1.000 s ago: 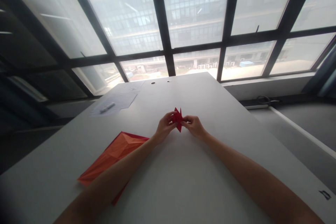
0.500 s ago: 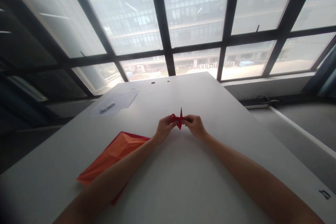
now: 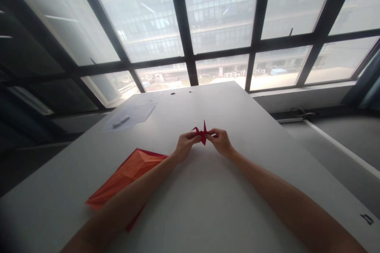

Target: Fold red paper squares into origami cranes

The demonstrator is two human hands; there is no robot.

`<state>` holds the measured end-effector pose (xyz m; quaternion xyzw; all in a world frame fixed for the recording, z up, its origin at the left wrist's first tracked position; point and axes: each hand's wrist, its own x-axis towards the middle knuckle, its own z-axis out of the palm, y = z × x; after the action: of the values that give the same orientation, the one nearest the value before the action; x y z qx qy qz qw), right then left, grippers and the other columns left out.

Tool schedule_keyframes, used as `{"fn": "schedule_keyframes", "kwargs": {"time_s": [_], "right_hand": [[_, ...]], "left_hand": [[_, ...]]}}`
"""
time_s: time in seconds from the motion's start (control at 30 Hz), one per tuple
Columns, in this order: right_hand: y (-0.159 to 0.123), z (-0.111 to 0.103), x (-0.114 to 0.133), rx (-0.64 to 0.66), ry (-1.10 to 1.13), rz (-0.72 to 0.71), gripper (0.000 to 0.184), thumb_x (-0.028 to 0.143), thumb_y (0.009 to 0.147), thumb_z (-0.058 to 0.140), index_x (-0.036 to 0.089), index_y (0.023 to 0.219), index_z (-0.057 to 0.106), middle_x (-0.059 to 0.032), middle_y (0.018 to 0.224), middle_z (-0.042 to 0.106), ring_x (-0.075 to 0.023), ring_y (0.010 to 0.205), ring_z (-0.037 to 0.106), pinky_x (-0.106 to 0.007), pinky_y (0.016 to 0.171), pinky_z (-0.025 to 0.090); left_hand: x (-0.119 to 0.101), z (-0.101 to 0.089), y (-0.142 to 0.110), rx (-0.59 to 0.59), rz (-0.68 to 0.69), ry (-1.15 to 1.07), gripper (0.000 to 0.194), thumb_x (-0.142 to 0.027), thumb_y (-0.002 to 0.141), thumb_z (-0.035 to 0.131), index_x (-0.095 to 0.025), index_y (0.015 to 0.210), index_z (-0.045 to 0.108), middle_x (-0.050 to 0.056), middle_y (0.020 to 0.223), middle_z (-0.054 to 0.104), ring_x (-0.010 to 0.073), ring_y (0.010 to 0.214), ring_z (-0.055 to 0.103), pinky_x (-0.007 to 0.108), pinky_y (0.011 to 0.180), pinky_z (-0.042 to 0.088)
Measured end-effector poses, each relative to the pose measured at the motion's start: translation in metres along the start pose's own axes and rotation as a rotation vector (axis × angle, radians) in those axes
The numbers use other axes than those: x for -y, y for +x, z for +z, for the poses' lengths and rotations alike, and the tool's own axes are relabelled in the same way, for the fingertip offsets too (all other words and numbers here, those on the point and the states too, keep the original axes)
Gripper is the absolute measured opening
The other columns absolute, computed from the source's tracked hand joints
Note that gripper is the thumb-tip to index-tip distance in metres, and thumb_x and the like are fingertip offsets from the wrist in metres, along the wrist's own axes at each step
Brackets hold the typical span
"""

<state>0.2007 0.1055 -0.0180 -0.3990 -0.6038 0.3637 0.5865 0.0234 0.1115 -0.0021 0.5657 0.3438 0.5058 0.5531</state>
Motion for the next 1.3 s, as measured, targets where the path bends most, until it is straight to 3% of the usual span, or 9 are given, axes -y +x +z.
{"fn": "schedule_keyframes", "kwargs": {"time_s": [0.2,0.43,0.7,0.97,1.17,1.3], "right_hand": [[-0.0006,0.0001,0.0014,0.026,0.050,0.021,0.027,0.043,0.075,0.077,0.019,0.088,0.077,-0.0075,0.085,0.076,-0.0233,0.078,0.070,-0.033,0.069,0.055],[0.0005,0.0000,0.0014,0.015,0.181,0.011,0.026,0.044,0.072,0.080,0.019,0.076,0.074,-0.0049,0.078,0.074,-0.0213,0.074,0.068,-0.033,0.069,0.055],[0.0001,-0.0025,0.0010,0.049,0.109,0.050,0.030,0.045,0.075,0.077,0.018,0.088,0.076,-0.0077,0.085,0.076,-0.0228,0.079,0.069,-0.035,0.074,0.054],[0.0001,-0.0020,0.0037,0.038,0.201,0.043,0.027,0.044,0.073,0.078,0.018,0.075,0.072,-0.0039,0.074,0.071,-0.0185,0.070,0.064,-0.031,0.067,0.052],[-0.0004,-0.0022,0.0030,0.057,0.120,0.080,0.030,0.045,0.074,0.077,0.017,0.083,0.073,-0.0068,0.080,0.074,-0.0196,0.071,0.065,-0.032,0.067,0.052],[0.0004,-0.0029,0.0037,0.048,0.137,0.073,0.030,0.046,0.073,0.077,0.017,0.076,0.072,-0.0056,0.074,0.071,-0.0186,0.068,0.064,-0.031,0.065,0.051]], "left_hand": [[0.0001,0.0000,-0.0008,-0.055,-0.024,-0.023,0.035,-0.038,0.065,0.086,-0.011,0.086,0.079,0.010,0.081,0.076,0.0185,0.072,0.066,0.032,0.073,0.052],[0.0015,0.0009,-0.0006,-0.004,0.005,0.012,0.035,-0.037,0.068,0.084,-0.011,0.092,0.079,0.010,0.084,0.076,0.0184,0.074,0.066,0.032,0.072,0.053],[0.0046,0.0007,0.0002,-0.056,0.031,-0.033,0.033,-0.040,0.068,0.084,-0.010,0.081,0.077,0.009,0.077,0.074,0.0191,0.071,0.067,0.034,0.073,0.055],[0.0062,0.0027,0.0003,0.016,0.011,-0.054,0.035,-0.039,0.070,0.083,-0.011,0.090,0.077,0.010,0.086,0.075,0.0195,0.076,0.068,0.035,0.076,0.056],[0.0052,0.0008,0.0007,-0.033,0.021,-0.013,0.034,-0.040,0.069,0.084,-0.009,0.081,0.077,0.010,0.079,0.074,0.0200,0.071,0.067,0.035,0.072,0.055],[0.0037,0.0010,0.0002,-0.034,0.026,0.029,0.035,-0.040,0.069,0.084,-0.009,0.082,0.077,0.011,0.078,0.075,0.0207,0.072,0.068,0.034,0.071,0.054]]}}
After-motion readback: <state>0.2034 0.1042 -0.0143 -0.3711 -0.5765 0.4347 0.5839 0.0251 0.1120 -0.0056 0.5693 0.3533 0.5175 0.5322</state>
